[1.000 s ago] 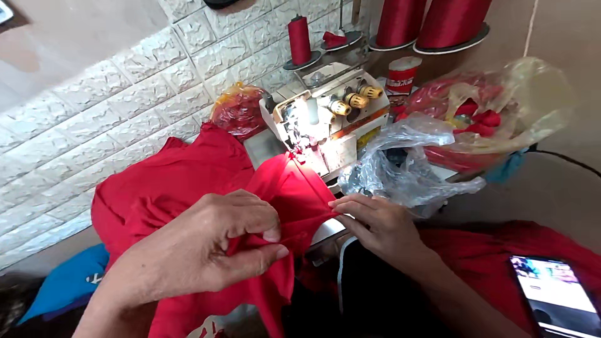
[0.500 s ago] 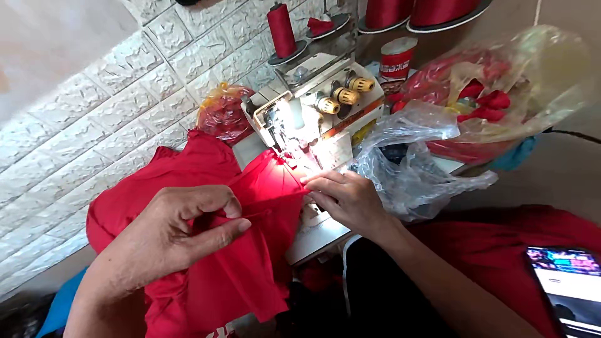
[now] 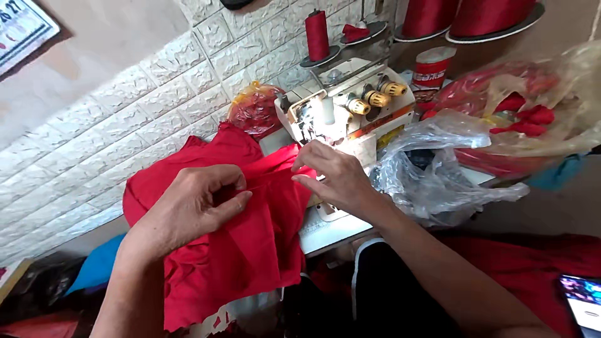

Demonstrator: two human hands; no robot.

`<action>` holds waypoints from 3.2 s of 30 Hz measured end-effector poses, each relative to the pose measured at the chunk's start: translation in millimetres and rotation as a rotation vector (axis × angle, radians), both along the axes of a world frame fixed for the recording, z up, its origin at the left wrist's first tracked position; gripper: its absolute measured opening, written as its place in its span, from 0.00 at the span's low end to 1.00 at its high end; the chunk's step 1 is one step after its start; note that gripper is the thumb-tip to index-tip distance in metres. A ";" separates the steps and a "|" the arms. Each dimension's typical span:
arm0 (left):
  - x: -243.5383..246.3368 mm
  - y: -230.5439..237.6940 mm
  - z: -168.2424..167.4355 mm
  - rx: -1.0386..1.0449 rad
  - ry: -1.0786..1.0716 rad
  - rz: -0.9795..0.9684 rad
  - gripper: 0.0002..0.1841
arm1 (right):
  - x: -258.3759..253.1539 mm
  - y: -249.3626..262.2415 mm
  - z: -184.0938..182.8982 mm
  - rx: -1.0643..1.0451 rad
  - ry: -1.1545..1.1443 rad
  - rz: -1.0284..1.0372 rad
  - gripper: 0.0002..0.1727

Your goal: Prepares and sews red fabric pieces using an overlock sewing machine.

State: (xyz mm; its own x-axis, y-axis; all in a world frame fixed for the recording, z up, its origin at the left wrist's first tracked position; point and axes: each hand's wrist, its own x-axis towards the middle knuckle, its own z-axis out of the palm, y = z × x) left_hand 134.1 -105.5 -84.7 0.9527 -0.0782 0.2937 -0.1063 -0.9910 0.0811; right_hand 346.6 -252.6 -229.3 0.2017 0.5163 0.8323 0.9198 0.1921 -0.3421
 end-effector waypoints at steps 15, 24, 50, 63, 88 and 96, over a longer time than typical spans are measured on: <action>15.6 -41.1 -25.6 0.346 -0.139 -0.048 0.16 | -23.3 -67.5 -29.1 -0.055 0.052 -0.013 0.14; 45.9 -40.5 -46.7 0.027 0.128 -0.277 0.17 | -19.7 -64.2 -80.8 0.008 0.174 -0.162 0.13; 67.8 -15.6 -23.0 0.335 -0.069 0.057 0.11 | -76.6 18.2 -51.7 -0.530 0.028 0.414 0.12; 58.3 16.1 -35.6 0.086 -0.079 0.011 0.09 | 0.5 -5.7 -14.0 0.027 0.118 -0.207 0.13; 55.1 -14.1 -39.5 0.089 -0.084 -0.126 0.15 | 6.9 -14.2 -10.2 -0.047 0.125 0.062 0.12; 72.9 -8.8 -37.5 0.030 0.231 -0.255 0.13 | -6.0 -55.6 -62.5 -0.006 0.147 -0.114 0.13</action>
